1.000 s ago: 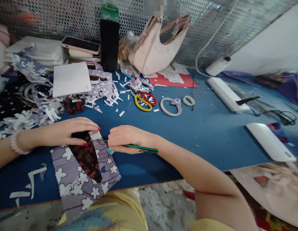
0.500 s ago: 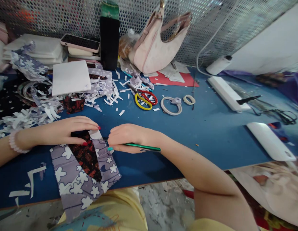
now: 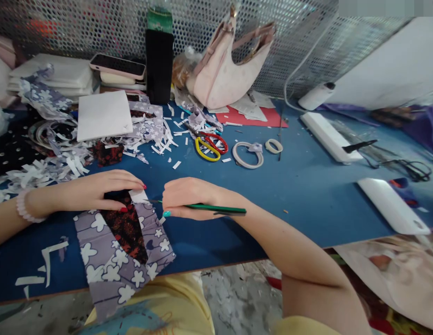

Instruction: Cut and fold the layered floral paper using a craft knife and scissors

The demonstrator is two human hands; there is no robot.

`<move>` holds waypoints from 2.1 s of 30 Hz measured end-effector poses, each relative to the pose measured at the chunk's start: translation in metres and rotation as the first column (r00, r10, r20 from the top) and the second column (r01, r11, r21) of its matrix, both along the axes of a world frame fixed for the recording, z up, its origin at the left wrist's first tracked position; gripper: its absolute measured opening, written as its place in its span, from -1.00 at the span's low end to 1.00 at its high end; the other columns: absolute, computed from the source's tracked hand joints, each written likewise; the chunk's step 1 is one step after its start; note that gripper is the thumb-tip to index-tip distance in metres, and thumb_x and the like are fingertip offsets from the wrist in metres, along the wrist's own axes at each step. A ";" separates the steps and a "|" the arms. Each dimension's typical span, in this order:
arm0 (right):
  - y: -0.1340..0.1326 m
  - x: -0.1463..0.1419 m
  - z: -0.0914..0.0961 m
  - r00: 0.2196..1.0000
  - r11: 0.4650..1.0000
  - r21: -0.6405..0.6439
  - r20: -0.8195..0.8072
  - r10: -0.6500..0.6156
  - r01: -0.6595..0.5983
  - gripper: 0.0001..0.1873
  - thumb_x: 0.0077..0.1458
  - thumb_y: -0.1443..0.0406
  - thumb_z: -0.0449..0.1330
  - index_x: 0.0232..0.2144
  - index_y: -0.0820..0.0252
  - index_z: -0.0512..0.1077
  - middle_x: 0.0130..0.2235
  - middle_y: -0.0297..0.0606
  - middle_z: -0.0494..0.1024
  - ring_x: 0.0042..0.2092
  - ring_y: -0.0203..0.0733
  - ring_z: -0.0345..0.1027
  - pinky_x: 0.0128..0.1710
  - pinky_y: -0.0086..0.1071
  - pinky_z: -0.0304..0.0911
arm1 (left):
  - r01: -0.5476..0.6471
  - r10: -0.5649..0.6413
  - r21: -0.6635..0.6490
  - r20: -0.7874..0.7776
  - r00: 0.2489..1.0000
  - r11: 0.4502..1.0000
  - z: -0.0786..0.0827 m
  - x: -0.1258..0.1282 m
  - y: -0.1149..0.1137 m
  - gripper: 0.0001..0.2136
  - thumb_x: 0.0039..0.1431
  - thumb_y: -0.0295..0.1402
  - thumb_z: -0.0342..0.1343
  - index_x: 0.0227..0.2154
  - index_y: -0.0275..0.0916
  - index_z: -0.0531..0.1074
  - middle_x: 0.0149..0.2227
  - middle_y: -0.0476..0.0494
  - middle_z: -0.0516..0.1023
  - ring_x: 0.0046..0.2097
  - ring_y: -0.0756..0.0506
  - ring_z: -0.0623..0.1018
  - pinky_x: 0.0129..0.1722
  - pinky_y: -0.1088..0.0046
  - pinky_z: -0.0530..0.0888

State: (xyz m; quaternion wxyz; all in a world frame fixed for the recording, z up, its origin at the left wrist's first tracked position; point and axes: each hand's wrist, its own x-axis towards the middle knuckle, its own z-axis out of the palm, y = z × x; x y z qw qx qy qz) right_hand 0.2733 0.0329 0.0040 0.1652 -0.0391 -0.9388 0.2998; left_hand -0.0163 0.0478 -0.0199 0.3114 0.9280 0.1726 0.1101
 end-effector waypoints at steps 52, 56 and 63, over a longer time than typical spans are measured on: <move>0.002 0.012 0.009 0.991 1.000 -0.004 0.130 0.031 -0.031 -0.64 0.44 0.27 -0.08 -0.34 0.22 0.42 -0.40 -0.20 0.51 -0.34 -0.24 0.22 -0.23 -0.34 0.16 | -0.007 0.006 -0.029 -0.013 1.000 1.000 0.004 0.000 0.000 -0.62 0.32 -0.32 0.16 0.17 -0.20 0.40 0.18 -0.29 0.49 0.23 -0.17 0.41 0.25 0.26 0.31; 0.003 0.006 0.005 0.995 0.998 -0.050 0.082 0.048 -0.044 -0.62 0.44 0.21 -0.09 -0.29 0.24 0.43 -0.41 -0.18 0.50 -0.31 -0.21 0.26 -0.23 -0.32 0.17 | -0.006 0.006 -0.023 -0.014 1.000 1.000 0.003 0.000 0.001 -0.62 0.33 -0.31 0.15 0.17 -0.20 0.40 0.17 -0.29 0.49 0.23 -0.17 0.41 0.25 0.25 0.31; -0.003 -0.016 -0.002 0.995 0.999 -0.029 0.093 0.047 -0.045 -0.57 0.45 0.16 -0.11 -0.32 0.25 0.43 -0.40 -0.19 0.47 -0.31 -0.23 0.23 -0.23 -0.34 0.15 | -0.003 0.003 0.000 -0.014 1.000 1.000 0.001 0.000 0.001 -0.59 0.33 -0.27 0.15 0.19 -0.22 0.38 0.17 -0.31 0.48 0.23 -0.18 0.41 0.24 0.26 0.31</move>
